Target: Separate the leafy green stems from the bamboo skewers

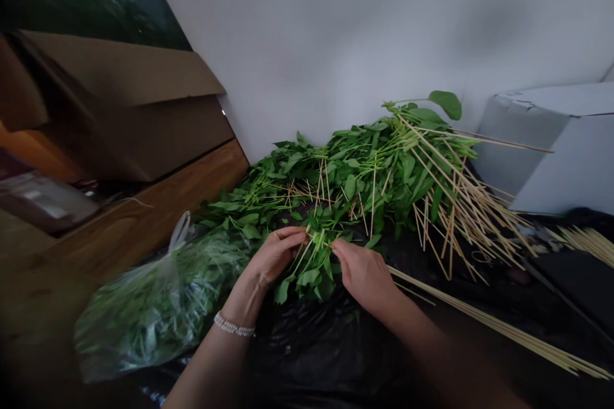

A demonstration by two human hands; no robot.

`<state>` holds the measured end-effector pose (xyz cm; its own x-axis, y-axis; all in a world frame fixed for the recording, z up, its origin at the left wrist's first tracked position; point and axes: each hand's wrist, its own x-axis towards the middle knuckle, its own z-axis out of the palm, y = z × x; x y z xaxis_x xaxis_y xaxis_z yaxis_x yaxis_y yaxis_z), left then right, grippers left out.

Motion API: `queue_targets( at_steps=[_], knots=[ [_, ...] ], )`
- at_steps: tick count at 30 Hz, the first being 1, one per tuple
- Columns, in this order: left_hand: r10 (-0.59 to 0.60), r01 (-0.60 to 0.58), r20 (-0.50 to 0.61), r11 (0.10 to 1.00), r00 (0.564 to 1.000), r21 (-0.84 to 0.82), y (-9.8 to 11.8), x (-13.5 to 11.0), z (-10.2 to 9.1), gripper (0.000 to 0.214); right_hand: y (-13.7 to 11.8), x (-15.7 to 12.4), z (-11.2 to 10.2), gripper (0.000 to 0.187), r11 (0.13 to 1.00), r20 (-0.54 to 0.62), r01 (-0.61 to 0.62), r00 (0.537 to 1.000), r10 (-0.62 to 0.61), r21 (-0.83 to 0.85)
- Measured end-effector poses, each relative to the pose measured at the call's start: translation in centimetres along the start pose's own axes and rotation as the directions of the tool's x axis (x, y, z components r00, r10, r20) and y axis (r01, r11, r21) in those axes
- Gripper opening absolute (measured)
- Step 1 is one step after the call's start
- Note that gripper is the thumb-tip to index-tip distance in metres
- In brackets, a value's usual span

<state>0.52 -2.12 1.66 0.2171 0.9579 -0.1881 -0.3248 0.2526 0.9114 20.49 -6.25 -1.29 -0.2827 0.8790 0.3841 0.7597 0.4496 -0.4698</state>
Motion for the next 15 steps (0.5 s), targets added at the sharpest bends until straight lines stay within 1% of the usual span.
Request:
queue_targets(
  at_steps=[4, 9, 15],
  knots=[
    [-0.003, 0.003, -0.001, 1.0, 1.0, 0.001, -0.13, 0.1, -0.06, 0.034, -0.03, -0.03, 0.05, 0.028, 0.998, -0.021, 0.014, 1.0, -0.016, -0.056],
    [0.0, 0.0, 0.004, 1.0, 1.0, 0.013, -0.29, 0.14, -0.01, 0.035, -0.22, 0.02, -0.04, 0.027, 1.0, 0.012, -0.017, 1.0, 0.017, -0.003],
    [-0.001, 0.001, 0.004, 1.0, 1.0, 0.025, -0.38, 0.13, 0.04, 0.033, -0.05, -0.06, 0.15, 0.027, 0.998, -0.018, 0.02, 1.0, -0.021, -0.055]
  ],
)
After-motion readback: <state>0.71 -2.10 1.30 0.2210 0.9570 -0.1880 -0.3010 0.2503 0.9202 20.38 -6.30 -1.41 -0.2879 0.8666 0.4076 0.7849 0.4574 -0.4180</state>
